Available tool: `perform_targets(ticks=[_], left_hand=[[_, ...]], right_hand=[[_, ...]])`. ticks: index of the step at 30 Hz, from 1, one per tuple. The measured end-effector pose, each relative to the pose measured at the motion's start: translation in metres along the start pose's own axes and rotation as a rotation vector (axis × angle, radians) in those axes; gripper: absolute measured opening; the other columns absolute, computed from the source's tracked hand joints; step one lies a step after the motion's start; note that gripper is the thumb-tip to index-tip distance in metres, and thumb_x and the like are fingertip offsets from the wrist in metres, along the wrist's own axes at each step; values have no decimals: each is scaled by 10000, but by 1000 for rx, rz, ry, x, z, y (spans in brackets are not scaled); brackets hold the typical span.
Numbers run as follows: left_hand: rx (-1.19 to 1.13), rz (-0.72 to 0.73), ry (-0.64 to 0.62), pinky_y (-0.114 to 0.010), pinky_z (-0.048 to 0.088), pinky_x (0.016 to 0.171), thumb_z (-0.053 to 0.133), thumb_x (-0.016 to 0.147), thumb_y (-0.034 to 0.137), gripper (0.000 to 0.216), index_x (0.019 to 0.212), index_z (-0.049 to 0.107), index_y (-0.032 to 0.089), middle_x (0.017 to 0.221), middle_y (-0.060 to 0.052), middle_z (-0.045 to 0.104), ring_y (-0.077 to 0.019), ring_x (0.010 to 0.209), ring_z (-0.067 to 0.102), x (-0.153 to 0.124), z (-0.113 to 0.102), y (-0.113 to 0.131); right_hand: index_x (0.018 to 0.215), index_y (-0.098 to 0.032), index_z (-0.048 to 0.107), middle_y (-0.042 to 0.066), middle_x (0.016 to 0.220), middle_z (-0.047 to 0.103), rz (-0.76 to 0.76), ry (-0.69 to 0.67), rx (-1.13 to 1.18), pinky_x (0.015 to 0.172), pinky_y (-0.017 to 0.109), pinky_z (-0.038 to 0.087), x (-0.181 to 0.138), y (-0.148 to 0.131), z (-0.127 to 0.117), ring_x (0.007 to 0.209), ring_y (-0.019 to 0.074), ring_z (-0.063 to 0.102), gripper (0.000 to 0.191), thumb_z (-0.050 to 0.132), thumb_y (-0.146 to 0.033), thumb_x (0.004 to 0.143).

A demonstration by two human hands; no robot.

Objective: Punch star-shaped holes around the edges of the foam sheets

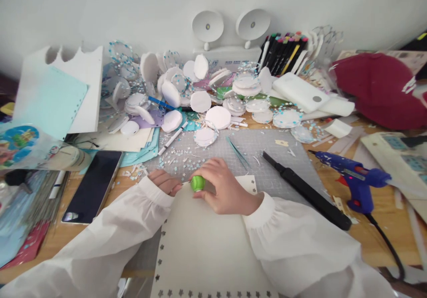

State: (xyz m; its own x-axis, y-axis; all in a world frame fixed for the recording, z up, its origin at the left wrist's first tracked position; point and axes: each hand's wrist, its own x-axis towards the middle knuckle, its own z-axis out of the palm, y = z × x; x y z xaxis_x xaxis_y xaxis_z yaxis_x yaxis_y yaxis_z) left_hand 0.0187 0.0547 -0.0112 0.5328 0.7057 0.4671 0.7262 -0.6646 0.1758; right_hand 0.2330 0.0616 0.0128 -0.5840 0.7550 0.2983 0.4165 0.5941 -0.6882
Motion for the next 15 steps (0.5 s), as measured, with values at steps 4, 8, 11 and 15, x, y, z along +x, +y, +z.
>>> perform_targets(ticks=[4, 8, 11, 15], left_hand=[[18, -28, 50, -316, 419, 693, 393, 914, 352, 270, 890, 644, 255, 758, -22, 665, -182, 706, 582, 3, -10, 3], [22, -58, 183, -371, 422, 852, 398, 821, 660, 671, 1285, 448, 177, 1077, -123, 615, -263, 950, 580, 10, -24, 8], [7, -94, 199, -408, 408, 890, 423, 689, 793, 953, 1353, 336, 115, 1145, -163, 565, -302, 990, 550, 18, -25, 12], [133, -60, -98, -378, 429, 787, 520, 731, 676, 672, 1128, 533, 134, 1014, -130, 610, -275, 903, 556, 25, -11, 16]], right_hand=[[942, -198, 553, 49, 838, 584, -11, 17, -29, 844, 415, 365, 1, -1, 2, 844, 229, 515, 159, 593, -220, 790], [962, -183, 556, 51, 825, 566, -27, 22, -40, 846, 419, 359, 1, -1, 2, 841, 229, 504, 170, 578, -224, 799], [969, -180, 550, 55, 839, 578, -54, 26, -47, 856, 424, 351, 0, -2, 2, 846, 229, 506, 174, 569, -235, 805], [955, -183, 544, 55, 830, 574, -87, 33, -96, 851, 427, 348, -2, -3, 3, 849, 235, 499, 172, 552, -237, 793]])
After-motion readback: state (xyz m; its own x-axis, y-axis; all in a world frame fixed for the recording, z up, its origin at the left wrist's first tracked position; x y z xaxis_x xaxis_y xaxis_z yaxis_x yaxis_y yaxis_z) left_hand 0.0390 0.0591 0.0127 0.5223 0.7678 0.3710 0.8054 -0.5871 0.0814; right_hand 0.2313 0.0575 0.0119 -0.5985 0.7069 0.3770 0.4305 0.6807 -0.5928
